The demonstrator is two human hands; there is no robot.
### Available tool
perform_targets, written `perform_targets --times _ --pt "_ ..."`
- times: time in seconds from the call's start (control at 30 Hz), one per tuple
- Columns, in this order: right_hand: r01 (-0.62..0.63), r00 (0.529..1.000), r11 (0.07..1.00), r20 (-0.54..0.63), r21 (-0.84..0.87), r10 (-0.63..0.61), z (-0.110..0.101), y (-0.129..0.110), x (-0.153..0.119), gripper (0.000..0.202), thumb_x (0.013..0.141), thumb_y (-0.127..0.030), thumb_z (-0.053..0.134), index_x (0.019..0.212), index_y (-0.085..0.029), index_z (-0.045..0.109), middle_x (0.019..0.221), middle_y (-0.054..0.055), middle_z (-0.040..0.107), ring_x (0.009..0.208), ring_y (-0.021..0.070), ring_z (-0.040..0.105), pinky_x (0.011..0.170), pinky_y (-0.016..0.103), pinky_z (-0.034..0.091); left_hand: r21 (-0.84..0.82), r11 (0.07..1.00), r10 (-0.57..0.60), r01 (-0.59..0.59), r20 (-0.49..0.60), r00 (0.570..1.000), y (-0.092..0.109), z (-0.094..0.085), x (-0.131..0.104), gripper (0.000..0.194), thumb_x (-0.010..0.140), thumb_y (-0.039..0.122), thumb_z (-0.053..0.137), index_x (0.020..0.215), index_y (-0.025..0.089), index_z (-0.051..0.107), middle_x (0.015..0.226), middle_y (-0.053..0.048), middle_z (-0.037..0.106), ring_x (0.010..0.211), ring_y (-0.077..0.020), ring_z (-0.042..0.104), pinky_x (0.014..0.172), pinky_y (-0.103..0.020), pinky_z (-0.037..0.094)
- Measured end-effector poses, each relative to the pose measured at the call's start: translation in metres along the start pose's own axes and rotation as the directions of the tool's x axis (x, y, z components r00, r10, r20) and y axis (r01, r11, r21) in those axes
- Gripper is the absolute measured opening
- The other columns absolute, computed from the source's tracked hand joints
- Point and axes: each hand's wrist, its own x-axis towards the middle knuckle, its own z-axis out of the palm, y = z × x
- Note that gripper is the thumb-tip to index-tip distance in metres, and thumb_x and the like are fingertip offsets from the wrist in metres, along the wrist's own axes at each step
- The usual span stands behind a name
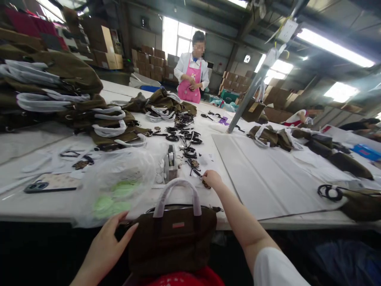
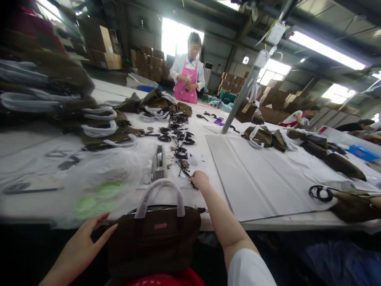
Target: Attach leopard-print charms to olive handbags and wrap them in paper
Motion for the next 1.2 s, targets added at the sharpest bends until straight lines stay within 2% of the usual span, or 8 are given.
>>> perform_targets --times 0.17,0.27,0.33,0.43,0.57,0.8,0.97,1.2 --pt "0.114 0.968 0.991 -0.231 0.063 -0.096 -0.045 -0.010 -0.041 0.021 0.091 -0.033 0.053 0.093 -0.020 0.070 0.091 0.004 0.071 0.076 0.0150 0.061 0.071 0.025 0.043 -0.070 0.997 0.024 -0.028 -0.055 0.998 0.009 -0.018 -0.004 0.060 0.073 0.066 0.056 0.110 0.019 0.062 0.114 -0.012 0.069 0.094 -0.0298 0.070 0.071 -0.037 0.059" --pt "0.381 0.766 0.913 -0.603 0.144 -0.225 -0.080 -0.021 -0.101 0.024 0.088 -0.039 0.057 0.086 -0.018 0.068 0.073 0.002 0.065 0.055 0.0117 0.050 0.060 0.025 0.041 -0.115 0.988 0.099 -0.106 -0.066 0.993 0.033 -0.032 -0.008 0.053 0.078 0.062 0.056 0.114 0.022 0.061 0.114 -0.008 0.069 0.090 -0.0261 0.070 0.058 -0.029 0.056" --pt "0.460 0.724 0.871 -0.641 0.172 -0.256 -0.095 -0.031 -0.142 0.019 0.086 -0.036 0.061 0.082 -0.018 0.067 0.059 -0.002 0.057 0.049 0.0105 0.045 0.054 0.024 0.039 -0.149 0.963 0.208 -0.223 -0.108 0.972 0.056 -0.042 -0.014 0.045 0.083 0.053 0.055 0.117 0.024 0.060 0.116 -0.007 0.068 0.092 -0.0239 0.069 0.068 -0.030 0.057" --pt "0.474 0.840 0.817 -0.448 0.328 -0.308 -0.092 -0.048 -0.185 0.016 0.084 -0.032 0.063 0.077 -0.018 0.067 0.052 -0.004 0.053 0.046 0.0091 0.042 0.048 0.022 0.035 -0.229 0.859 0.435 -0.458 -0.145 0.888 0.095 -0.047 -0.026 0.034 0.089 0.038 0.052 0.119 0.023 0.059 0.123 -0.007 0.064 0.112 -0.0251 0.061 0.099 -0.038 0.048" --pt "0.297 0.936 0.745 -0.029 0.598 -0.351 -0.049 -0.064 -0.201 0.022 0.082 -0.035 0.065 0.069 -0.017 0.064 0.056 -0.001 0.060 0.049 0.0094 0.048 0.046 0.021 0.035 -0.469 0.774 0.550 -0.425 0.167 0.818 0.126 -0.028 -0.037 0.033 0.092 0.028 0.044 0.120 0.018 0.059 0.121 -0.009 0.065 0.113 -0.0228 0.060 0.099 -0.034 0.047" --pt "-0.131 0.901 0.507 0.315 0.852 -0.298 0.006 -0.068 -0.196 0.032 0.075 -0.045 0.072 0.065 -0.017 0.059 0.055 0.000 0.064 0.050 0.0112 0.056 0.051 0.022 0.041 -0.631 0.776 0.409 -0.010 0.491 0.769 0.103 0.007 -0.044 0.017 0.084 0.026 0.057 0.094 0.015 0.065 0.089 -0.005 0.070 0.081 -0.0184 0.065 0.076 -0.029 0.053" --pt "-0.202 0.869 0.444 0.369 0.873 -0.330 0.016 -0.070 -0.199 0.031 0.074 -0.043 0.074 0.066 -0.016 0.061 0.055 -0.001 0.063 0.050 0.0093 0.053 0.052 0.021 0.039 -0.666 0.738 0.340 0.108 0.505 0.793 0.094 0.010 -0.051 0.022 0.085 0.033 0.059 0.096 0.015 0.068 0.092 -0.006 0.071 0.084 -0.0183 0.064 0.077 -0.029 0.052" --pt "-0.332 0.811 0.300 0.434 0.894 -0.393 0.028 -0.066 -0.202 0.031 0.081 -0.045 0.066 0.084 -0.015 0.069 0.060 0.000 0.064 0.038 0.0032 0.028 0.038 0.020 0.014 -0.666 0.695 0.132 0.269 0.487 0.863 0.095 0.014 -0.053 0.028 0.080 0.042 0.065 0.080 0.015 0.069 0.074 -0.003 0.068 0.065 -0.0138 0.058 0.059 -0.023 0.047"
